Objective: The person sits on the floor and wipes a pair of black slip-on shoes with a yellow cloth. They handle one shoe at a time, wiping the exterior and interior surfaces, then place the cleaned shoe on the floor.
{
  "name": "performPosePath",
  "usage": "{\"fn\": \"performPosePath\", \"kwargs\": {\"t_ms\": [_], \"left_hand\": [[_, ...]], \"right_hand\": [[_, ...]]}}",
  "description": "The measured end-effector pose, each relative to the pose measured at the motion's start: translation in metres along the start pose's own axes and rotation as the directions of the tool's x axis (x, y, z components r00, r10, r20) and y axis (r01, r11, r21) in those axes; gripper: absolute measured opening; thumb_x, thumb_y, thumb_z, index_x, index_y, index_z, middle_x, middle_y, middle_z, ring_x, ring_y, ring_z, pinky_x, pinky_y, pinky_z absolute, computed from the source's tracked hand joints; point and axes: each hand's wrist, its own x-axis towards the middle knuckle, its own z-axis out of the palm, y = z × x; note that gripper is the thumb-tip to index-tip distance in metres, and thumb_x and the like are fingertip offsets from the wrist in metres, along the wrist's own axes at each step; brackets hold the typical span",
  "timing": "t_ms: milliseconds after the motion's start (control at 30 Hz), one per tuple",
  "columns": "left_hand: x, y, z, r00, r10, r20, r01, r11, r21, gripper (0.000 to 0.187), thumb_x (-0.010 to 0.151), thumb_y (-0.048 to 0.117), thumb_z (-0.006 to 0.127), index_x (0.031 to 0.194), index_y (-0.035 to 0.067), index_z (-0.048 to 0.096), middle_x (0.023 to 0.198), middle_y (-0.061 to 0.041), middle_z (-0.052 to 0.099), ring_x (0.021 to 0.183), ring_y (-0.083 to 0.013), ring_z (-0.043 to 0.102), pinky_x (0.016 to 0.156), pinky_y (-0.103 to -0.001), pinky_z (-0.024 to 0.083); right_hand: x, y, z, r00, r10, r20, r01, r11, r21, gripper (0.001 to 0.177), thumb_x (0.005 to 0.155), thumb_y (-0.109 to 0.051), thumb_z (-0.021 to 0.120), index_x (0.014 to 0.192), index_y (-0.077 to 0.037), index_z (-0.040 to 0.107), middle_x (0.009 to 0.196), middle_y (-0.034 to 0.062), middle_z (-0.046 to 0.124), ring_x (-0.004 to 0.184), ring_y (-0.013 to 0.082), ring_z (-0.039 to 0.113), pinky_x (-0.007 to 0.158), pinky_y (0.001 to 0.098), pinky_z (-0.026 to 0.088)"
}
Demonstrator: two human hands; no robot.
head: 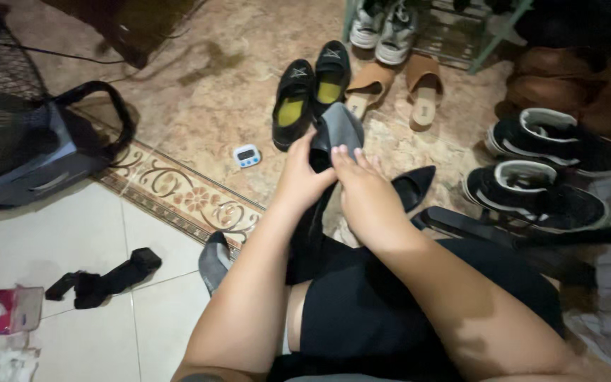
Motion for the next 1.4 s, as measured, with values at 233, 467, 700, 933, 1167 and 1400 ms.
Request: {"fn": "performPosePath", "kwargs": {"t_ms": [233,467,700,933,1167,1400], "left_hand": [[-0.001,0.019,0.004,0.983,0.127,0.132,-0.131,0.991,0.017,0.089,0.07,0.033,0.086,0.143,-0.003,0.05,0.141,-0.027,0.056,0.135,-0.0406,0.052,0.115,-0.044,0.04],[-0.003,0.036,0.002,0.979,0.05,0.199,-0.041,0.998,-0.045,0.085,0.068,0.031,0.083,0.141,0.0,0.053,0.136,-0.025,0.06,0.13,-0.0378,0.058,0.111,-0.042,0.044],[0.002,0.0,-0.001,0.999,-0.048,0.01,0.048,0.999,0.024,0.088,0.072,0.033,0.084,0.144,-0.002,0.049,0.14,-0.028,0.054,0.134,-0.0404,0.051,0.113,-0.044,0.04],[0.001,0.013,0.007,0.982,0.142,0.125,-0.145,0.989,0.018,0.086,0.072,0.031,0.087,0.143,-0.003,0.051,0.143,-0.028,0.055,0.139,-0.0409,0.05,0.117,-0.044,0.038],[-0.002,0.026,0.009,0.976,0.102,0.192,-0.094,0.994,-0.053,0.088,0.069,0.031,0.086,0.142,-0.003,0.051,0.138,-0.026,0.058,0.131,-0.0391,0.055,0.112,-0.044,0.042],[0.002,-0.008,0.001,1.0,-0.016,0.0,0.016,1.0,0.017,0.087,0.073,0.035,0.085,0.142,-0.004,0.05,0.139,-0.028,0.056,0.133,-0.0405,0.054,0.112,-0.044,0.042]], "right_hand": [[0.023,0.043,-0.013,0.987,0.063,-0.149,-0.061,0.998,0.023,0.059,0.092,0.003,0.048,0.15,0.003,0.046,0.151,0.0245,0.05,0.139,0.0465,0.044,0.116,0.0566,0.03],[0.02,0.053,-0.012,0.98,0.073,-0.187,-0.078,0.997,-0.02,0.063,0.087,0.006,0.047,0.15,0.001,0.046,0.153,0.0222,0.05,0.145,0.0418,0.043,0.121,0.0552,0.028],[0.0,0.003,0.003,0.999,0.0,0.032,0.001,0.999,-0.038,0.06,0.092,0.002,0.052,0.151,-0.002,0.045,0.154,0.0195,0.049,0.143,0.0389,0.045,0.12,0.0563,0.028],[0.02,0.037,-0.009,0.991,0.068,-0.117,-0.069,0.998,-0.009,0.063,0.089,0.002,0.051,0.151,-0.001,0.044,0.154,0.0221,0.049,0.142,0.0429,0.043,0.117,0.0588,0.027],[0.021,0.054,-0.012,0.975,0.119,-0.186,-0.114,0.993,0.037,0.06,0.093,0.002,0.048,0.152,-0.004,0.046,0.153,0.0208,0.051,0.145,0.0411,0.044,0.121,0.0563,0.03],[0.006,0.0,0.007,1.0,-0.017,0.024,0.019,0.996,-0.085,0.063,0.085,0.001,0.05,0.147,-0.002,0.048,0.152,0.02,0.052,0.14,0.0401,0.047,0.119,0.0602,0.026]]}}
